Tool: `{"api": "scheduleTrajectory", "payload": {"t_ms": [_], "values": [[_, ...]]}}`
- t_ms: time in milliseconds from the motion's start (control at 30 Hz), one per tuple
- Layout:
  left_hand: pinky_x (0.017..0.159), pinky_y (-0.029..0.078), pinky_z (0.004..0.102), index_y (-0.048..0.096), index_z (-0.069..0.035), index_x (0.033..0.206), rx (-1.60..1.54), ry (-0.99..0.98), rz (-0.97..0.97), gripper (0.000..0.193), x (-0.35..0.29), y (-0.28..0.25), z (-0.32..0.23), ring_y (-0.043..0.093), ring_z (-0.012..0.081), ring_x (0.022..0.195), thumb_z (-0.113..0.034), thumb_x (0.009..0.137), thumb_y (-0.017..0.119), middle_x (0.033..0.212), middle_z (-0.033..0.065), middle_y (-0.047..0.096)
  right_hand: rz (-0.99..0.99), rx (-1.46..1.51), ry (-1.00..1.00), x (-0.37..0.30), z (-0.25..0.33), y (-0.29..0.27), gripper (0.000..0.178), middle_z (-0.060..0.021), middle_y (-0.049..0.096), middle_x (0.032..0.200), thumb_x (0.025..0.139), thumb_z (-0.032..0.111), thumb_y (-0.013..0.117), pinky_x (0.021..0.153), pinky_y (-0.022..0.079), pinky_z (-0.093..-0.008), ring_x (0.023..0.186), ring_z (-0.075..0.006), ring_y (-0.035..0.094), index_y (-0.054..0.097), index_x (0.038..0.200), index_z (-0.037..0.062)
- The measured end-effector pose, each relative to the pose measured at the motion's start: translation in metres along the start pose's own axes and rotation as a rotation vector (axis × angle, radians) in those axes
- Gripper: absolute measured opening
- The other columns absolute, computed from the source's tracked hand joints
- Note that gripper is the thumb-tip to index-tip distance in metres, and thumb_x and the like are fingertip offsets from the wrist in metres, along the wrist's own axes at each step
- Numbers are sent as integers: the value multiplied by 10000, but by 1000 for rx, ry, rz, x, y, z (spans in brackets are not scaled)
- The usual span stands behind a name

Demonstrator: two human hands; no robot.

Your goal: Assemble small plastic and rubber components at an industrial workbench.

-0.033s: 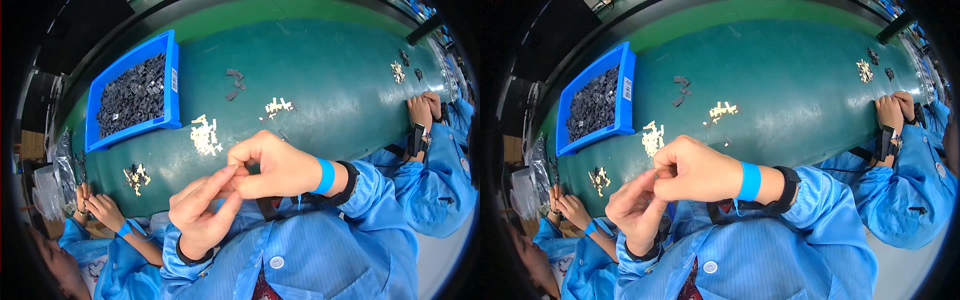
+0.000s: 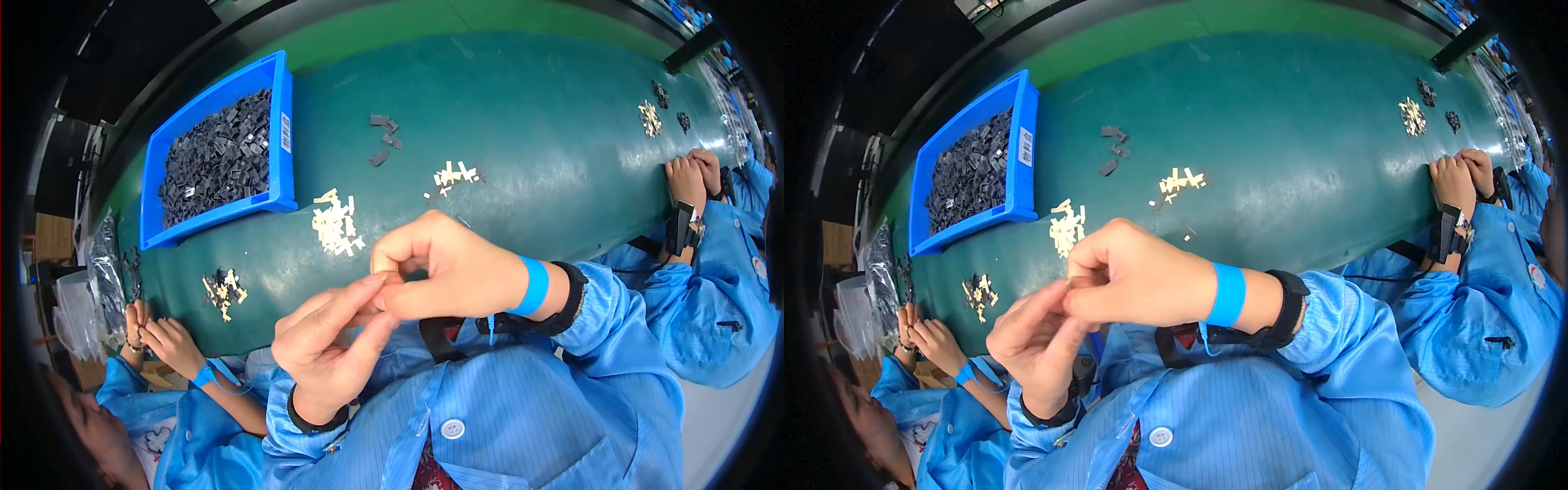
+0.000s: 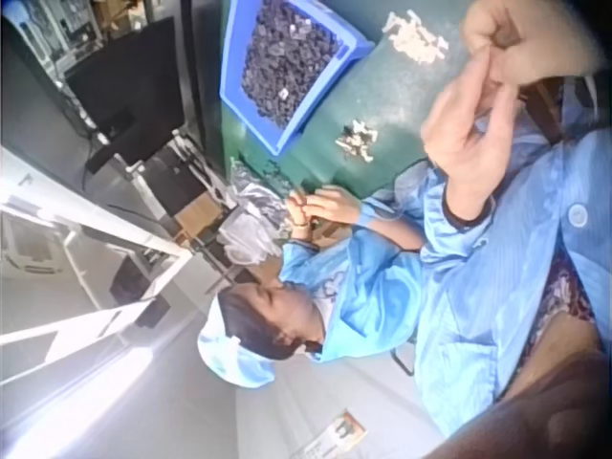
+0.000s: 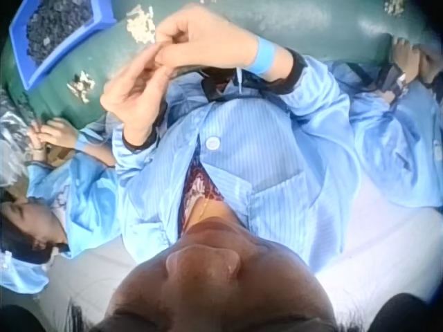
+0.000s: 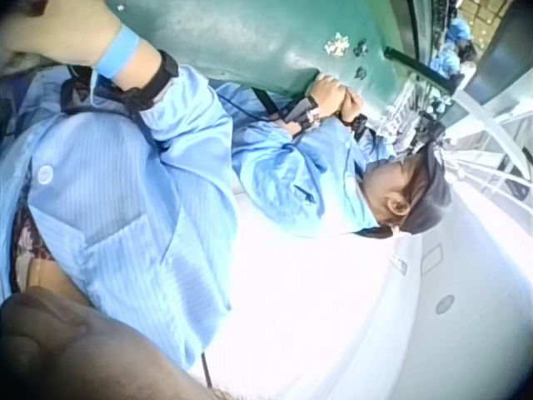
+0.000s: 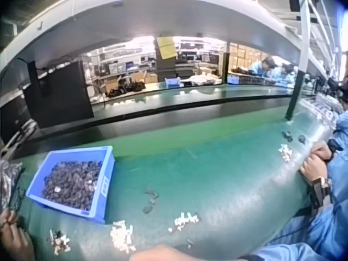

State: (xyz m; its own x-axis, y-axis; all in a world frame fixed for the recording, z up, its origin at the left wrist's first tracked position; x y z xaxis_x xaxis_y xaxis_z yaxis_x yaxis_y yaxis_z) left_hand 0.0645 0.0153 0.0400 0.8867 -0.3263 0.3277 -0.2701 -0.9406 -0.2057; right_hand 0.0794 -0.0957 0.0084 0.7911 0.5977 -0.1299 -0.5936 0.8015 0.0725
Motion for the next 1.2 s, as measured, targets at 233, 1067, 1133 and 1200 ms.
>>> {"api": "scheduleTrajectory", "payload": {"t_ms": [233, 1067, 1133, 1200], "values": [[579, 532, 279, 593, 37, 1018, -646, -192, -142, 240, -5, 1, 26, 623, 205, 663, 50, 779, 580, 875, 197, 614, 26, 705, -139, 1, 4, 0, 200, -55, 591, 792, 865, 160, 543, 640, 433, -224, 687, -95, 537, 581, 894, -34], [581, 486, 244, 560, 19, 998, -1333, -671, -186, 217, -10, 21, 40, 575, 169, 650, -144, 907, 450, 771, 98, 601, -244, 542, -299, 0, -1, -5, 105, -51, 587, 809, 858, 71, 538, 637, 461, -218, 716, -91, 556, 550, 900, -24], [547, 479, 204, 496, 7, 1085, -1281, -719, -225, 276, -13, 19, 43, 521, 126, 638, -203, 921, 424, 770, 62, 539, -250, 552, -299, -3, 0, -7, 110, -52, 583, 809, 859, 72, 536, 636, 460, -220, 715, -91, 552, 557, 904, -27], [562, 487, 245, 545, 19, 1015, -1285, -613, -315, 204, -9, 1, 39, 575, 166, 652, -129, 893, 476, 784, 107, 598, -345, 346, -342, -11, 8, -16, 98, -53, 575, 798, 856, 61, 532, 623, 453, -220, 696, -88, 547, 570, 871, -28]]}}
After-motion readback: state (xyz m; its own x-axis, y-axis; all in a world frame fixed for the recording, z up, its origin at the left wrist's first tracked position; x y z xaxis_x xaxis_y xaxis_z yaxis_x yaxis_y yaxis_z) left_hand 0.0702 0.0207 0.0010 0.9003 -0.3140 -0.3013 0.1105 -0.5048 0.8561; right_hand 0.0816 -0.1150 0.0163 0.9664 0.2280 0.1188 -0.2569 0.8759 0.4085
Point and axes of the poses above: each hand's wrist, its own x-axis towards the middle knuckle, its own y-axis out of the palm, z = x × y, the point moved 7 cm from there along x, towards the middle knuckle
